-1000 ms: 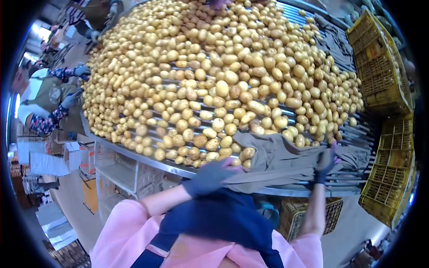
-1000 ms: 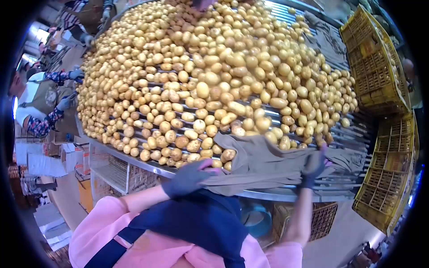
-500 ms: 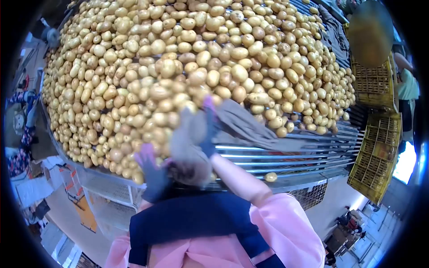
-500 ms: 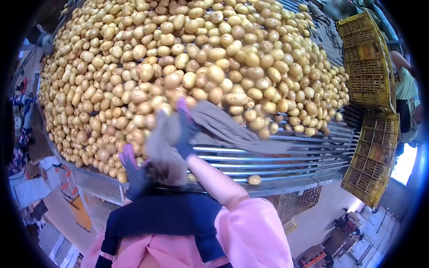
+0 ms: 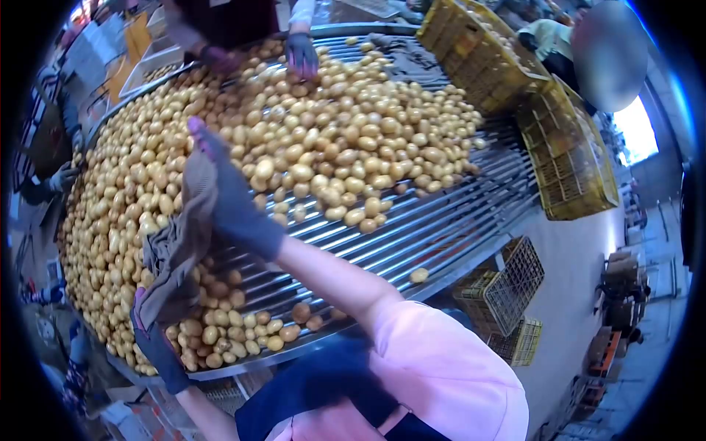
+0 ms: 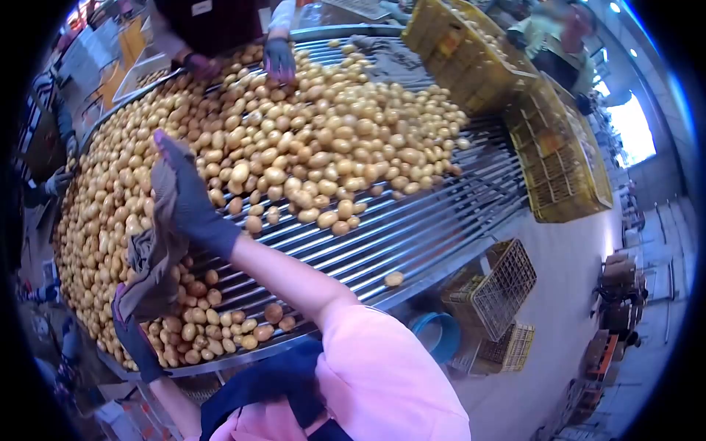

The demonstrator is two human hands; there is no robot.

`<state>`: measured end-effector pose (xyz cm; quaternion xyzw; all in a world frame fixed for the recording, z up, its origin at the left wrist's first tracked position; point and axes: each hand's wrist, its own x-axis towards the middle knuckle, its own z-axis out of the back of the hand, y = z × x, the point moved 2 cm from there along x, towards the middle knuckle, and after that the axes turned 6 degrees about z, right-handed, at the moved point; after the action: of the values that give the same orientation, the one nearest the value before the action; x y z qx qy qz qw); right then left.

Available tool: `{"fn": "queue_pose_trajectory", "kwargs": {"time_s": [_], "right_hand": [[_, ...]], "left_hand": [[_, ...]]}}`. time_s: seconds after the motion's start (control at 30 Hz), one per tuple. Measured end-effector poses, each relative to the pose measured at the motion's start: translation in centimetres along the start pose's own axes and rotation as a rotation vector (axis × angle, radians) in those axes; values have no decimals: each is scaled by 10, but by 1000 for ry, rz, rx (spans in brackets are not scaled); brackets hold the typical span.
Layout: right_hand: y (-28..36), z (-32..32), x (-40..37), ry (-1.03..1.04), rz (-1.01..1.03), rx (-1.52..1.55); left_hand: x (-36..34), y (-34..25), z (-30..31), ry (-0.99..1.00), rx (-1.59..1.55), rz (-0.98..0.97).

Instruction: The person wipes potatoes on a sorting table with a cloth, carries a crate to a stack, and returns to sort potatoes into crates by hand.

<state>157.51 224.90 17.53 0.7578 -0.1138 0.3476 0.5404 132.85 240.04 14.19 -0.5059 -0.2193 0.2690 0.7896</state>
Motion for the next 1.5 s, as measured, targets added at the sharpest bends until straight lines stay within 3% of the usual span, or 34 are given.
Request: {"fn": "queue_pose_trajectory", "kwargs": {"time_s": [0.17,0.23,0.3,0.37,0.43,0.47,0.57,0.63,0.73,0.77,0.8,0.83,0.9,0.97,1.03,1.1,1.13,1.17,1.2,1.23,1.27,1.33,1.4,1.43,1.47,1.5], "right_hand": [[97,141,17,-47,-88,138],[150,214,28,-128,-20,5],[198,288,41,-234,89,-201],[249,373,59,-339,212,-482],[277,459,71,-416,272,-685],[284,503,75,-447,282,-761],[261,635,70,-509,157,-874],[212,718,40,-526,-23,-873],[107,804,-44,-559,-318,-776],[71,811,-70,-564,-393,-731],[38,809,-89,-569,-445,-692],[8,791,-100,-567,-468,-640],[-37,747,-89,-529,-467,-525],[-70,693,-63,-448,-471,-441],[-83,636,-43,-391,-556,-501],[-59,532,-7,-612,-515,-356],[-85,547,-27,-428,-456,-403],[-51,461,12,-695,-676,-245],[-76,455,6,-672,-688,-261],[-113,458,-13,-412,-629,-416],[-151,462,-31,-153,-552,-565],[-183,423,-36,92,-446,-791],[-216,346,-60,249,-363,-1050],[-224,310,-66,236,-349,-1026],[-226,272,-69,190,-349,-921],[-228,232,-73,128,-359,-792]], "left_hand": [[-16,-77,-87,150,-250,33],[-27,-105,-123,284,-146,-44],[-39,-143,-160,475,-310,-133],[-54,-161,-198,744,-592,238],[-64,-175,-238,930,-450,70],[-66,-189,-263,1073,-526,28],[-87,-208,-366,1353,-572,-56],[-114,-186,-423,1339,-241,-5],[-152,-151,-483,1310,-292,273],[-150,-157,-490,1442,-73,497],[-146,-157,-491,1552,137,727],[-138,-151,-488,1503,141,762],[-124,-141,-473,1392,199,350],[-110,-116,-455,1218,148,311],[-102,-80,-439,1009,-22,37],[-81,-79,-418,994,94,12],[-76,-74,-405,998,227,-11],[-78,-63,-393,930,210,-4],[-79,-55,-381,823,180,-42],[-78,-48,-368,718,155,-89],[-78,-42,-355,663,193,-69],[-78,-25,-323,599,257,-49],[-85,12,-281,442,57,98],[-91,18,-260,310,-120,340],[-80,11,-238,238,5,263],[-87,25,-217,98,-161,503]]}}
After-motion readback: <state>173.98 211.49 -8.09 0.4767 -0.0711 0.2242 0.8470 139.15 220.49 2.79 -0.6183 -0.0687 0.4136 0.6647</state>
